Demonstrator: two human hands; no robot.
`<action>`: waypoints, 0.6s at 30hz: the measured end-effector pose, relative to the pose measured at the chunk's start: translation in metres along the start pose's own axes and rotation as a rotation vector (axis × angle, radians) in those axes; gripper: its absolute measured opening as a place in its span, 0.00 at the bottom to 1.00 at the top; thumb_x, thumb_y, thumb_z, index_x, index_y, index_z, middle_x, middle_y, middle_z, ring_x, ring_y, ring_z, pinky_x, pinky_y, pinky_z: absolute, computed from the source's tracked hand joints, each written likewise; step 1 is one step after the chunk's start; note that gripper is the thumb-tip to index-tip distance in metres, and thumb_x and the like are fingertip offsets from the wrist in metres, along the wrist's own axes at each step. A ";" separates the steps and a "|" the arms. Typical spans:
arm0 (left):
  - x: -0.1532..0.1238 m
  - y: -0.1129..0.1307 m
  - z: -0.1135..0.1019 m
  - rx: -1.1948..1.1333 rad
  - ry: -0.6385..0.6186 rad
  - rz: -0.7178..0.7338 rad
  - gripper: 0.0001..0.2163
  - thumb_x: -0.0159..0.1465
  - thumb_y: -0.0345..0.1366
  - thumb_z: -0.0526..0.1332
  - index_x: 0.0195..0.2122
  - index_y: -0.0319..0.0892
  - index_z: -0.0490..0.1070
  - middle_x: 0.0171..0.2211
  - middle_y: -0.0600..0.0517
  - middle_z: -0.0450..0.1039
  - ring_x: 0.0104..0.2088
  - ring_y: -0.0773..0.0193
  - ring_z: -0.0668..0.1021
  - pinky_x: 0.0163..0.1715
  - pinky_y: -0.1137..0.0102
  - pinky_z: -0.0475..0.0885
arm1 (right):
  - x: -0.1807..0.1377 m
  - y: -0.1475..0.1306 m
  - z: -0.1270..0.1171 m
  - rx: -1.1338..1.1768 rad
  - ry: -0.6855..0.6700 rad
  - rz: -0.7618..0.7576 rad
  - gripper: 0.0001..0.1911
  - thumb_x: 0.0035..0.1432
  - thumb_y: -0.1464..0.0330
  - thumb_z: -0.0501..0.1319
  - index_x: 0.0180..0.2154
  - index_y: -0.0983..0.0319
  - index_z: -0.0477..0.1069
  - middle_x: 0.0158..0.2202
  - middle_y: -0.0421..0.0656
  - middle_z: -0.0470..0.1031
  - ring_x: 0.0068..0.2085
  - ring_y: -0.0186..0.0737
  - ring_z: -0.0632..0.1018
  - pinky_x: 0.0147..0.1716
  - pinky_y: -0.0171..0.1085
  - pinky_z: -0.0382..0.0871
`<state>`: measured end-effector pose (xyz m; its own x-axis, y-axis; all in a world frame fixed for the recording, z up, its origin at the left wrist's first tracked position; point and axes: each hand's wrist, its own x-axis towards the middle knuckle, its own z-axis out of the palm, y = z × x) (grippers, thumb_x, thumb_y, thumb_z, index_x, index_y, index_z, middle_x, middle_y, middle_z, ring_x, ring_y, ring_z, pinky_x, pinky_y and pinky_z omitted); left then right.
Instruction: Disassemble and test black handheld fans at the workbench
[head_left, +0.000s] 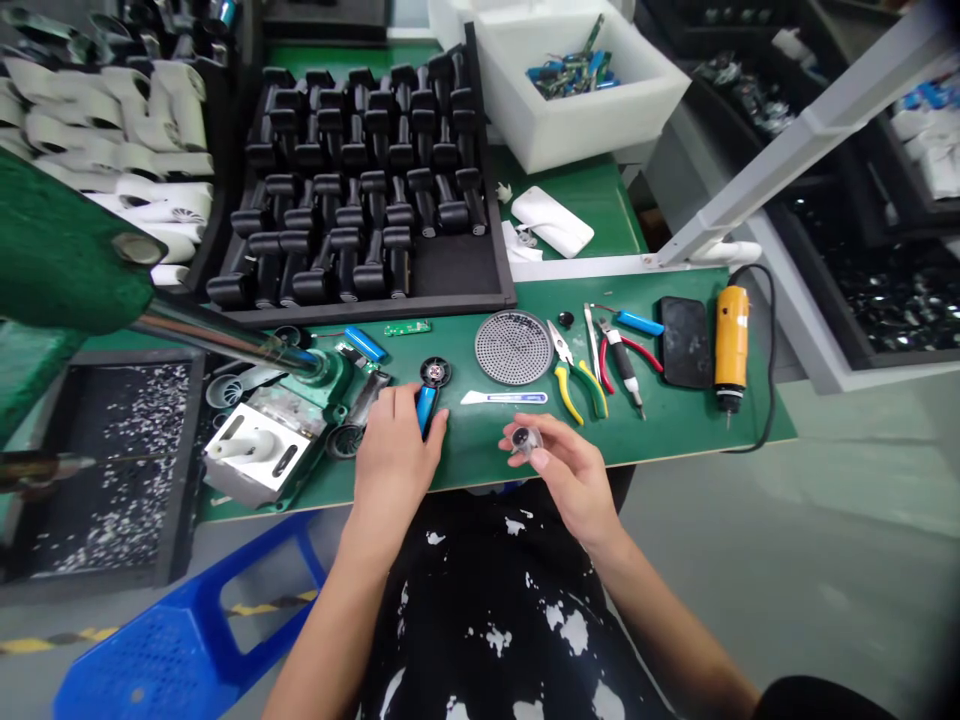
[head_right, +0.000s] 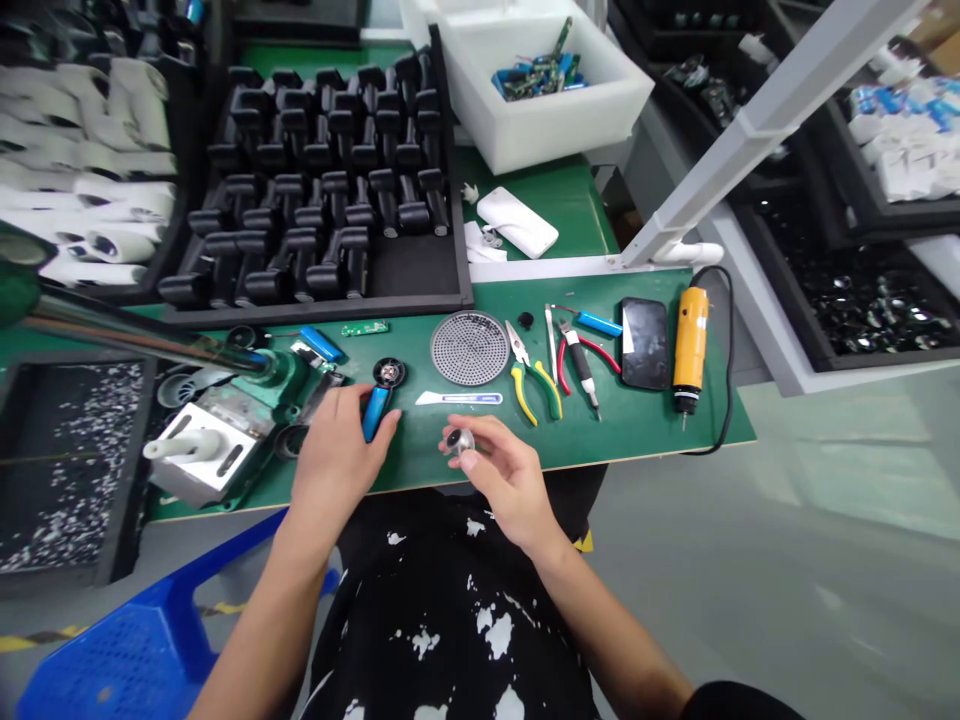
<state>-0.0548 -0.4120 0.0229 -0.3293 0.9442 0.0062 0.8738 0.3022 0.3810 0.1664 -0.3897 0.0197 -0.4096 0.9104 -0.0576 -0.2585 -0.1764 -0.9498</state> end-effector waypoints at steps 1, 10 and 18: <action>0.003 0.001 0.002 0.001 -0.014 -0.020 0.15 0.70 0.39 0.62 0.56 0.41 0.69 0.50 0.41 0.75 0.50 0.43 0.79 0.45 0.55 0.77 | 0.000 0.002 0.000 -0.013 -0.003 -0.003 0.16 0.68 0.64 0.66 0.57 0.50 0.79 0.51 0.45 0.78 0.49 0.44 0.84 0.45 0.43 0.84; 0.004 0.006 0.007 -0.299 -0.024 -0.046 0.11 0.62 0.31 0.64 0.45 0.44 0.69 0.41 0.49 0.70 0.41 0.54 0.77 0.42 0.62 0.73 | -0.001 0.012 0.004 0.000 0.042 0.041 0.17 0.66 0.64 0.69 0.55 0.56 0.74 0.50 0.46 0.79 0.49 0.43 0.84 0.46 0.40 0.83; -0.052 0.049 -0.036 -1.103 -0.192 -0.114 0.19 0.69 0.35 0.66 0.59 0.50 0.65 0.45 0.51 0.73 0.45 0.60 0.77 0.49 0.67 0.74 | -0.008 -0.029 0.027 -0.036 0.053 -0.158 0.18 0.65 0.70 0.68 0.55 0.52 0.75 0.54 0.44 0.77 0.52 0.44 0.83 0.52 0.46 0.83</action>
<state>-0.0077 -0.4515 0.0745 -0.2436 0.9516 -0.1873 0.0165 0.1972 0.9802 0.1535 -0.4019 0.0559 -0.3196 0.9443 0.0780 -0.2841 -0.0169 -0.9586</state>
